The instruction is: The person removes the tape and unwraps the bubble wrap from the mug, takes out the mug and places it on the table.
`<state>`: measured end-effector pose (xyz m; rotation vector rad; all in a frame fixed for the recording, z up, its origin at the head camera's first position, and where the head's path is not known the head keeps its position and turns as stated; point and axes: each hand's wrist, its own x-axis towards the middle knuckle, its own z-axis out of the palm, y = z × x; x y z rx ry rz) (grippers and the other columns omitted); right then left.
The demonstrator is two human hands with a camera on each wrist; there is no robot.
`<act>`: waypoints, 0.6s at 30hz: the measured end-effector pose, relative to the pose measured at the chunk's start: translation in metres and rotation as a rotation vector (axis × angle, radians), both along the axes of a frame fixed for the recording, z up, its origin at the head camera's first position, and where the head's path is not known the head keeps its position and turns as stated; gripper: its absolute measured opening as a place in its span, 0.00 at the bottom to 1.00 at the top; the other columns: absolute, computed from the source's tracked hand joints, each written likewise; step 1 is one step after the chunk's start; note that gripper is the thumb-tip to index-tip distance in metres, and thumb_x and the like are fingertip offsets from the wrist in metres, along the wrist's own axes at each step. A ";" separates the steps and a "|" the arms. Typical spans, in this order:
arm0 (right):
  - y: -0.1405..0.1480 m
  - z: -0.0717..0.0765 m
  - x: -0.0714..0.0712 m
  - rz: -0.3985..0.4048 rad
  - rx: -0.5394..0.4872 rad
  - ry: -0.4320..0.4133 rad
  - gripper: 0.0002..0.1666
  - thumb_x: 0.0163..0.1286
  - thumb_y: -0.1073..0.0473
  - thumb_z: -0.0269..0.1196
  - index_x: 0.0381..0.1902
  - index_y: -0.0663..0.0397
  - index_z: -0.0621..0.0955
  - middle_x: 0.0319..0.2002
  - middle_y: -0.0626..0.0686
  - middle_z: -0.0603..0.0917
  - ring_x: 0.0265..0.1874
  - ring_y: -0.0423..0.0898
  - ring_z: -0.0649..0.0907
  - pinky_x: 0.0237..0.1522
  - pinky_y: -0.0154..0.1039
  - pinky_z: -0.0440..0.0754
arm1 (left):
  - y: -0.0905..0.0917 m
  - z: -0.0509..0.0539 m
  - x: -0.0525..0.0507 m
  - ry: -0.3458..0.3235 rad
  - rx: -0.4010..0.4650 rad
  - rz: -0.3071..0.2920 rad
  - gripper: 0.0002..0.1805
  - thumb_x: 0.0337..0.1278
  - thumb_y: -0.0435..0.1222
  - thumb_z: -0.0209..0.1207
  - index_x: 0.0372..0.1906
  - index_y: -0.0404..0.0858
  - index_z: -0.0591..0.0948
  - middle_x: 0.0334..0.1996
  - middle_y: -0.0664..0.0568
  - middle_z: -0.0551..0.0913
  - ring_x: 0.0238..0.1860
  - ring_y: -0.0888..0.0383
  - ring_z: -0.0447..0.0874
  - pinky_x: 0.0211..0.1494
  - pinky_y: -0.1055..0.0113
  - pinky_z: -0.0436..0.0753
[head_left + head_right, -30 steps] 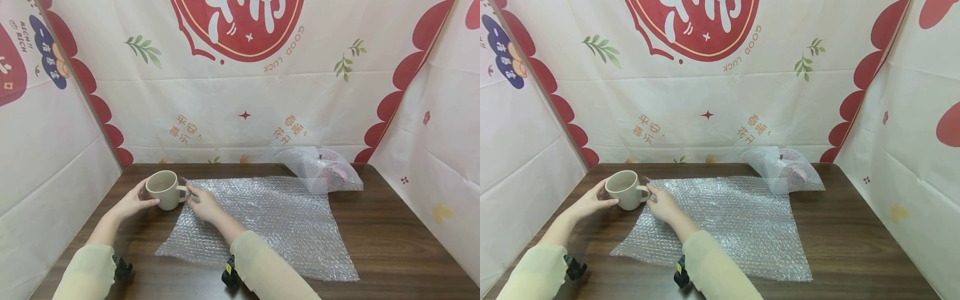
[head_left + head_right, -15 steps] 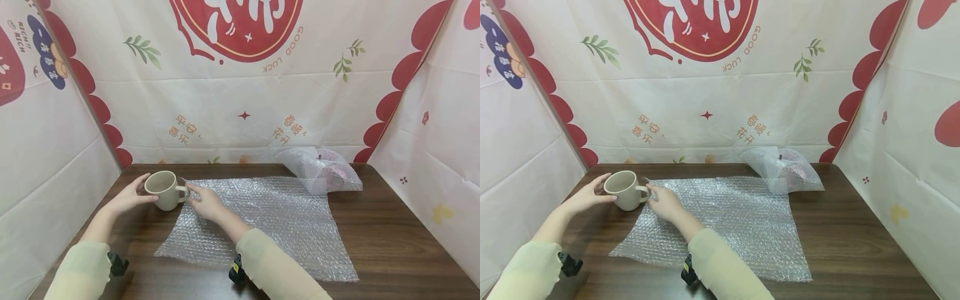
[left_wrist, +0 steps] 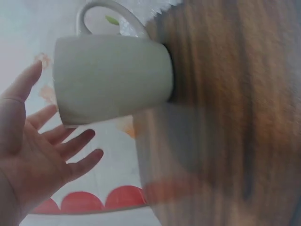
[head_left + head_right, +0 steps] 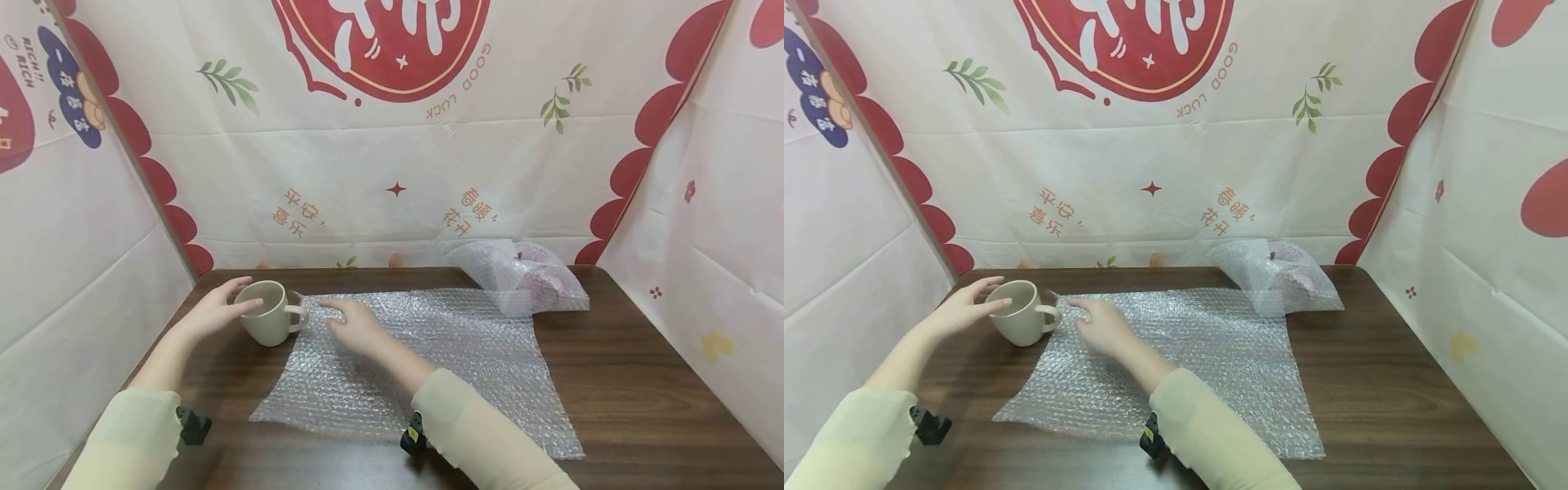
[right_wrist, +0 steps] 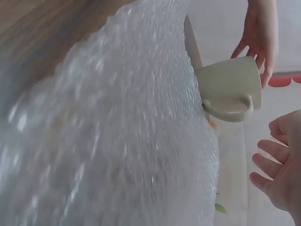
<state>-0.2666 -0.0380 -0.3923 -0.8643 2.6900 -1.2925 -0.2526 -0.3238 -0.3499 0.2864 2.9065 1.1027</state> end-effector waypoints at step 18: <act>0.076 0.028 -0.005 -0.084 0.006 0.151 0.17 0.67 0.64 0.60 0.53 0.54 0.81 0.52 0.53 0.82 0.16 0.41 0.75 0.29 0.37 0.78 | 0.069 0.024 -0.002 0.260 0.139 0.045 0.22 0.64 0.42 0.58 0.58 0.35 0.76 0.58 0.40 0.76 0.58 0.41 0.73 0.58 0.45 0.72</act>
